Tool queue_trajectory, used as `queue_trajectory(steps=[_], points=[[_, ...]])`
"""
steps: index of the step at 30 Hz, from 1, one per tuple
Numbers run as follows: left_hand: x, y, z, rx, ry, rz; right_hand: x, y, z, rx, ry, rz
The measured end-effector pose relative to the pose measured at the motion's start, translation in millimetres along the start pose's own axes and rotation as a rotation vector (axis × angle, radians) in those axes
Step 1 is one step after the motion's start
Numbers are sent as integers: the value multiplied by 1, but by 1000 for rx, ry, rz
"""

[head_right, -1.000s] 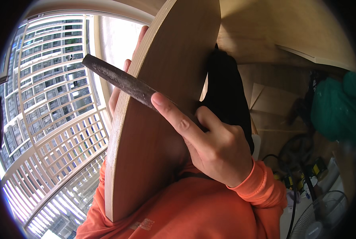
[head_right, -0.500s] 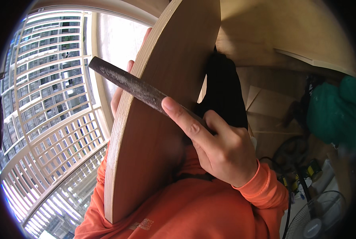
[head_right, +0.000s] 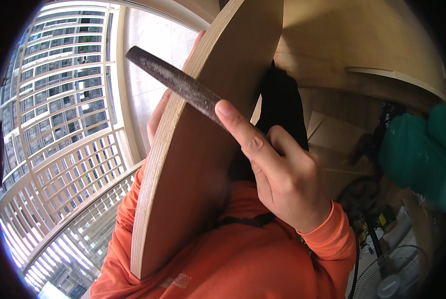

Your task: The person files a wooden plank with a metal file, then places it on a workbench. They use a utility knife to cut a piece of plywood along a straight edge. Another person in a green shirt works nearby on a separate piece of wood.

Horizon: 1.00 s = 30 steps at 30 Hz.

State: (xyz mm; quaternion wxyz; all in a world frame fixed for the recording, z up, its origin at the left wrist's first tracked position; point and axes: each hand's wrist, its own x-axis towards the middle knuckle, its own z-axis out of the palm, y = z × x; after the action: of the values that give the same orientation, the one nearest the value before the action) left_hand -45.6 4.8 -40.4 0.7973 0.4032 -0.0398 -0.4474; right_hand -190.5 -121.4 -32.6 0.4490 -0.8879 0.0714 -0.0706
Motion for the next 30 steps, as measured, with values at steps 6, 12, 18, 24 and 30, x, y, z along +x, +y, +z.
queue_trajectory(steps=[6, 12, 18, 24, 30], points=[[10, -1, -21, -78, -218, -39, -10, -2, 3, 11, 107, -167], [3, 0, -14, 133, 39, -56, -10, 7, 13, 46, 59, -90], [2, 3, -11, 137, 87, -87, -19, -2, 23, 50, 237, -192], [2, -4, -13, -12, -49, 10, 18, 5, 13, 11, 71, -64], [8, 1, -20, 12, -99, -46, -7, 0, 15, 88, 173, -159]])
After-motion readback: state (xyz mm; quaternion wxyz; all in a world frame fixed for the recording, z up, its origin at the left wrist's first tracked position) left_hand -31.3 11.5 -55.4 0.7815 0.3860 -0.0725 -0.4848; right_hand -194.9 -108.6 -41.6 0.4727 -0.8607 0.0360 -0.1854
